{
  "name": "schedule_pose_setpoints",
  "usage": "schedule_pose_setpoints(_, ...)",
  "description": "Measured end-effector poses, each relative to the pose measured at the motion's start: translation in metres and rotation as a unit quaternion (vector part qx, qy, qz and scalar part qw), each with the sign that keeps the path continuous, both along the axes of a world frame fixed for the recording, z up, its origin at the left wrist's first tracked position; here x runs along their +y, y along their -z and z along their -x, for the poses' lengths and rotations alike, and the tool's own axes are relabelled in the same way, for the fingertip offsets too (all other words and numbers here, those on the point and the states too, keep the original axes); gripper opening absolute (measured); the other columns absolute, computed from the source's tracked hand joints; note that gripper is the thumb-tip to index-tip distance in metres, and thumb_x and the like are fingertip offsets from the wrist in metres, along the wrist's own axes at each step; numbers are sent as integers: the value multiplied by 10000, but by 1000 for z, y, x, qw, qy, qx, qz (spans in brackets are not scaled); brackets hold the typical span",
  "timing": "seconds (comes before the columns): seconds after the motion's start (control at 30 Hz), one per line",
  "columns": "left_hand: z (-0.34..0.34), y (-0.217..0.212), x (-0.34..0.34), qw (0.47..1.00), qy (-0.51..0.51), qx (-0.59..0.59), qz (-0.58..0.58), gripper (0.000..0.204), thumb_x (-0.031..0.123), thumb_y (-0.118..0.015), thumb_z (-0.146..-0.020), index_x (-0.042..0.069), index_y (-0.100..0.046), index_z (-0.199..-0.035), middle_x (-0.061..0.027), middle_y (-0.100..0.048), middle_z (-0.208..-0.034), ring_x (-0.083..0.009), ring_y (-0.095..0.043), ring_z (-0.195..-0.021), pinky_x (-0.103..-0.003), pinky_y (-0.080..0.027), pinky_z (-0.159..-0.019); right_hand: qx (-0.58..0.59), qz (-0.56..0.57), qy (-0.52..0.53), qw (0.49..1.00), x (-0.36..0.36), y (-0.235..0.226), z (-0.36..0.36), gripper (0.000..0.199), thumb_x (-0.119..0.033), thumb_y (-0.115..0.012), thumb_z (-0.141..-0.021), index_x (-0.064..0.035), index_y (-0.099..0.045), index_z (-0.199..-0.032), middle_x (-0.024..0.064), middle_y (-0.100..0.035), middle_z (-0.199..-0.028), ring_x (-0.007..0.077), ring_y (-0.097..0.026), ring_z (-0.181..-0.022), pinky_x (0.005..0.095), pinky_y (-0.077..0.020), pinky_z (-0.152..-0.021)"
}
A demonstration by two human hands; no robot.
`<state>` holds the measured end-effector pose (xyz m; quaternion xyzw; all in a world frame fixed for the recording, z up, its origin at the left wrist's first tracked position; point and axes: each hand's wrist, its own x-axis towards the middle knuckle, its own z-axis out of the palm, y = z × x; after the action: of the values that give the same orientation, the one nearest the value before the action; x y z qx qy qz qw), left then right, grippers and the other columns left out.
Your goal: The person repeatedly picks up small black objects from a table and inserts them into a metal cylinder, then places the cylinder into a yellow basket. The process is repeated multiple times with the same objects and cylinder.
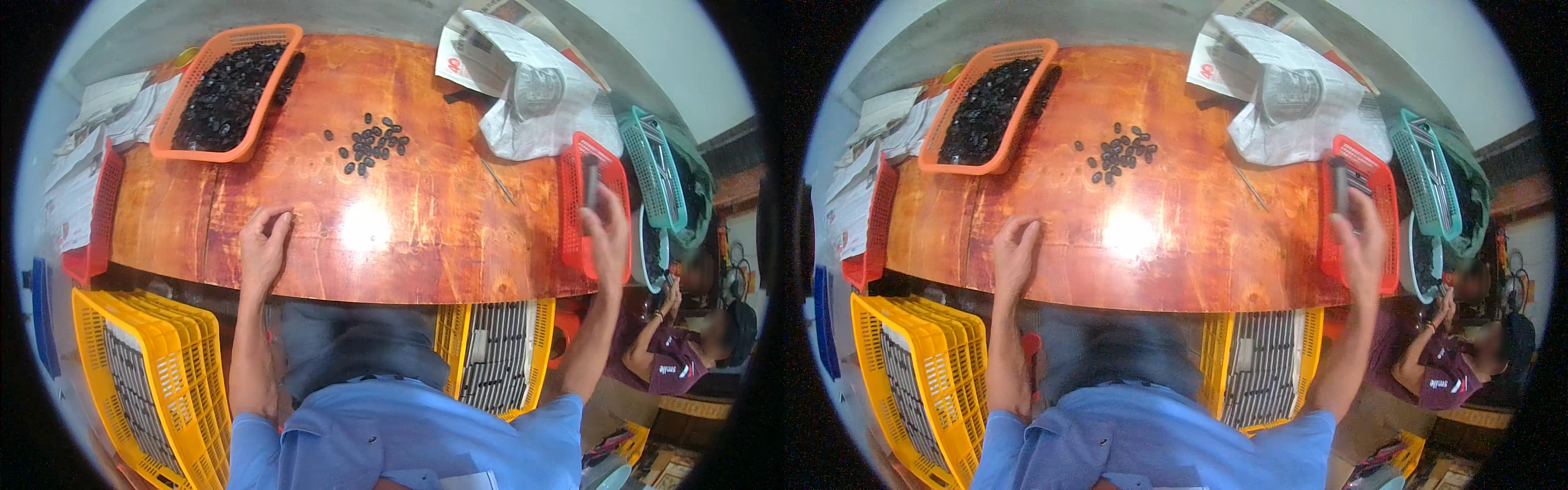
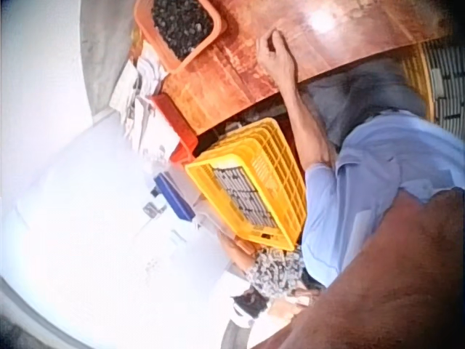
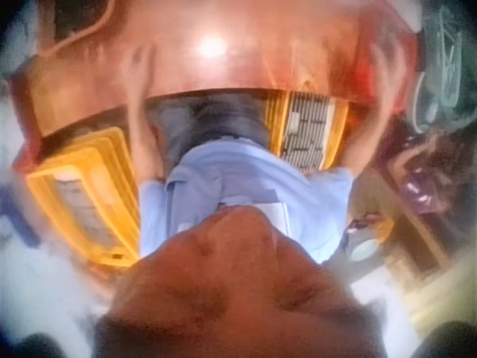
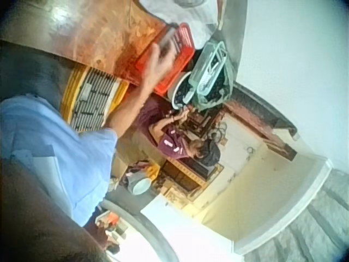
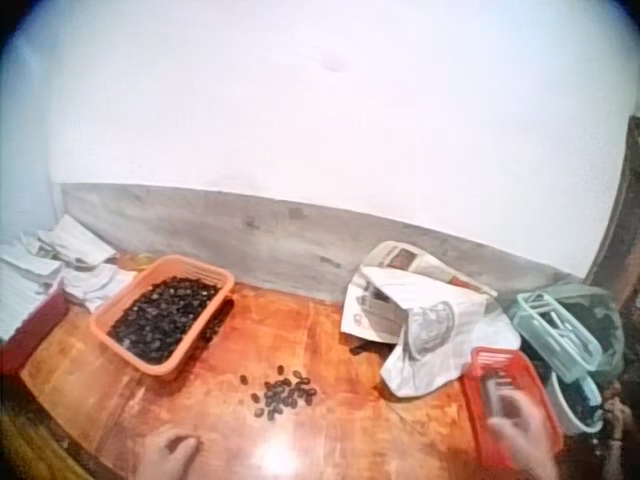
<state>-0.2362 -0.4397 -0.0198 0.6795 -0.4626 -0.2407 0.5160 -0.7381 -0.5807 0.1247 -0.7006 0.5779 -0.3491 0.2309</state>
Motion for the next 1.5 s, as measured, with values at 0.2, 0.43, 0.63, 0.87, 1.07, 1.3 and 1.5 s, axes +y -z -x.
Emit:
schedule_pose_setpoints(0.2,43,-16,-19,968,82,237,-25,344,119,-632,-1039,-4,-629,-1361,-47,-713,-1132,-124,-667,-943,-264,-552,-824,-458,-345,-224,788,25,87,-173,465,-218,-675,-1015,0,-551,-1407,136,-714,-1167,235,-729,-1001,418,-604,-913)
schedule_pose_setpoints(0.43,74,-30,-50,841,258,472,-54,461,242,-654,-1051,-15,-556,-1421,-25,-664,-1001,-48,-576,-719,-213,-478,-571,-550,-460,-310,624,35,123,-248,417,-247,-601,-1066,48,-570,-1360,188,-719,-1132,290,-726,-1015,434,-592,-927)
schedule_pose_setpoints(0.63,71,-21,-65,867,186,459,-45,304,144,-707,-1012,-8,-615,-1259,-20,-663,-923,-82,-613,-658,-243,-505,-559,-382,-465,-312,735,27,125,-249,415,-335,-513,-1107,41,-653,-1215,169,-750,-1025,260,-739,-906,353,-565,-774)
schedule_pose_setpoints(0.87,62,13,-77,856,165,490,-9,421,125,-721,-996,2,-579,-1373,-61,-684,-1106,-172,-710,-961,-330,-608,-848,-83,-217,-273,933,10,126,-241,278,-194,-623,-1023,33,-729,-1143,137,-754,-964,223,-717,-903,375,-562,-806)
schedule_pose_setpoints(1.07,59,12,-84,837,191,512,-16,402,91,-701,-998,-3,-566,-1366,-104,-693,-1138,-233,-729,-980,-387,-620,-891,20,56,-177,982,-45,133,-234,243,-101,-666,-972,8,-728,-1180,148,-715,-1005,286,-694,-903,371,-546,-827)
schedule_pose_setpoints(1.3,59,7,-81,845,193,498,-28,440,111,-734,-987,13,-556,-1377,-74,-698,-1096,-188,-726,-966,-339,-614,-841,143,132,-169,966,-49,135,-251,302,-70,-706,-925,-45,-719,-1227,164,-661,-1046,353,-652,-972,440,-532,-856)
schedule_pose_setpoints(1.5,57,12,-83,857,195,477,-24,436,102,-737,-977,20,-556,-1365,-74,-692,-1088,-189,-727,-941,-338,-616,-820,133,177,-173,960,-47,144,-250,277,-54,-715,-914,-49,-726,-1191,161,-670,-1045,350,-658,-998,438,-532,-855)
